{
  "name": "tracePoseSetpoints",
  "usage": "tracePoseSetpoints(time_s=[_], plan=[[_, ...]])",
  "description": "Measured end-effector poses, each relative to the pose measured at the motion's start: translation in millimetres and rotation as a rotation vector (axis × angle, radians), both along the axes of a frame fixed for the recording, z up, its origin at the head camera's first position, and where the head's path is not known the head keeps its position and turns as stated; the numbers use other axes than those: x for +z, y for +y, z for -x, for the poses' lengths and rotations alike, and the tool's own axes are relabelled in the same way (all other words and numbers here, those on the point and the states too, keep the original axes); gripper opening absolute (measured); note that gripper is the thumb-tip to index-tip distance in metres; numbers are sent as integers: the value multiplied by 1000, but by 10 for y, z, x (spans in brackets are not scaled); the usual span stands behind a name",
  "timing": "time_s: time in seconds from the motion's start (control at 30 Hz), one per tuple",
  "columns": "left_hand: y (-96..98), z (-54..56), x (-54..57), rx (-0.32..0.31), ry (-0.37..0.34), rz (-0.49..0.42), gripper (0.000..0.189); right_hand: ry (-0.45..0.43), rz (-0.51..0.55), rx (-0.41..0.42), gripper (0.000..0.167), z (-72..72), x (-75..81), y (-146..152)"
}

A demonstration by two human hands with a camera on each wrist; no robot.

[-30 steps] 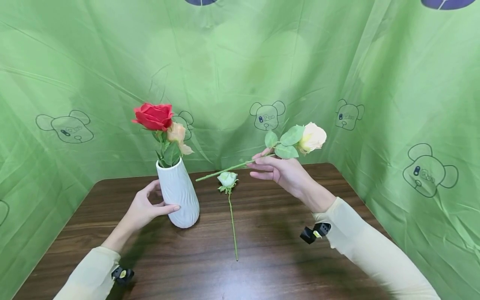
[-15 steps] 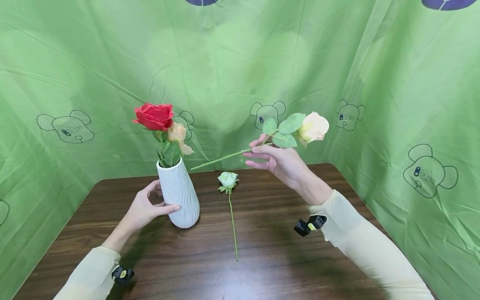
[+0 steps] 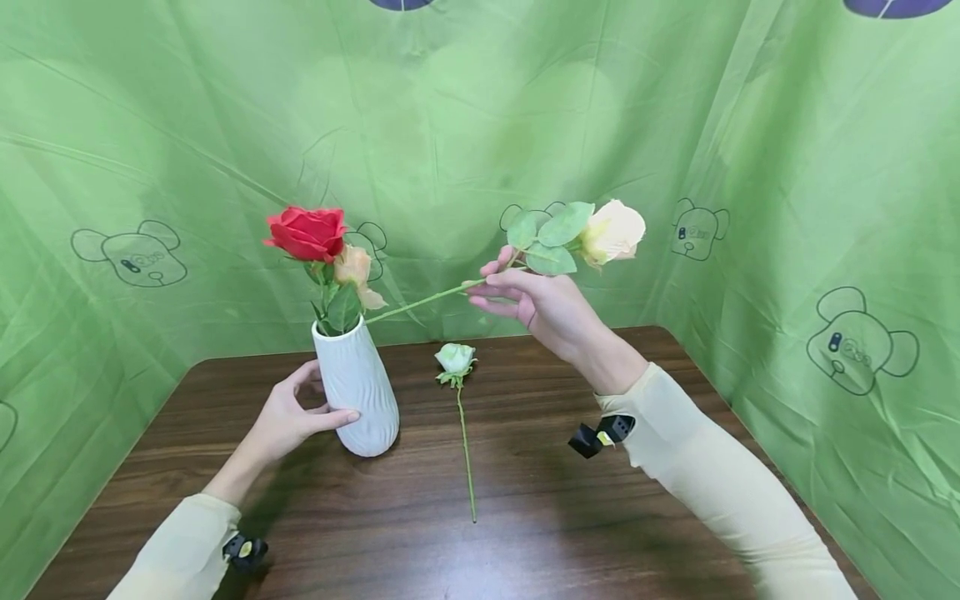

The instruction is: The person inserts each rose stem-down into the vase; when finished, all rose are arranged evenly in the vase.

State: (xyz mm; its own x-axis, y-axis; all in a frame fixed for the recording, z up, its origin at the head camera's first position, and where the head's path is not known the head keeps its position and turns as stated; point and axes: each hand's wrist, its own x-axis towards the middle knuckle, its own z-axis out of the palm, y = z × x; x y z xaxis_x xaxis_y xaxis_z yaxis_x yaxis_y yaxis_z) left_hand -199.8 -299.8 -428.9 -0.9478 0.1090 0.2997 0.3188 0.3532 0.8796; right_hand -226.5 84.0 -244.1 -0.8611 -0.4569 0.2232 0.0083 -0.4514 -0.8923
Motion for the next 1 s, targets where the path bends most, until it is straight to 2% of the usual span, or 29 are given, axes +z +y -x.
tracePoseSetpoints(time_s=[0.4, 0.63, 0.7, 0.9, 1.0], plan=[[32, 29, -6, -11, 4, 13, 74, 54, -100, -26, 12, 27, 58, -185], [-15, -20, 8, -3, -1, 6, 75, 99, -131, 2, 9, 82, 106, -359], [-46, -55, 17, 9, 0, 31, 74, 100, -141, 11, 9, 92, 102, -417], [-176, -186, 89, 105, 19, 157, 73, 107, -169, 53, 10, 124, 133, -624], [-167, -171, 106, 91, 18, 153, 73, 102, -175, 62, 11, 150, 185, -669]])
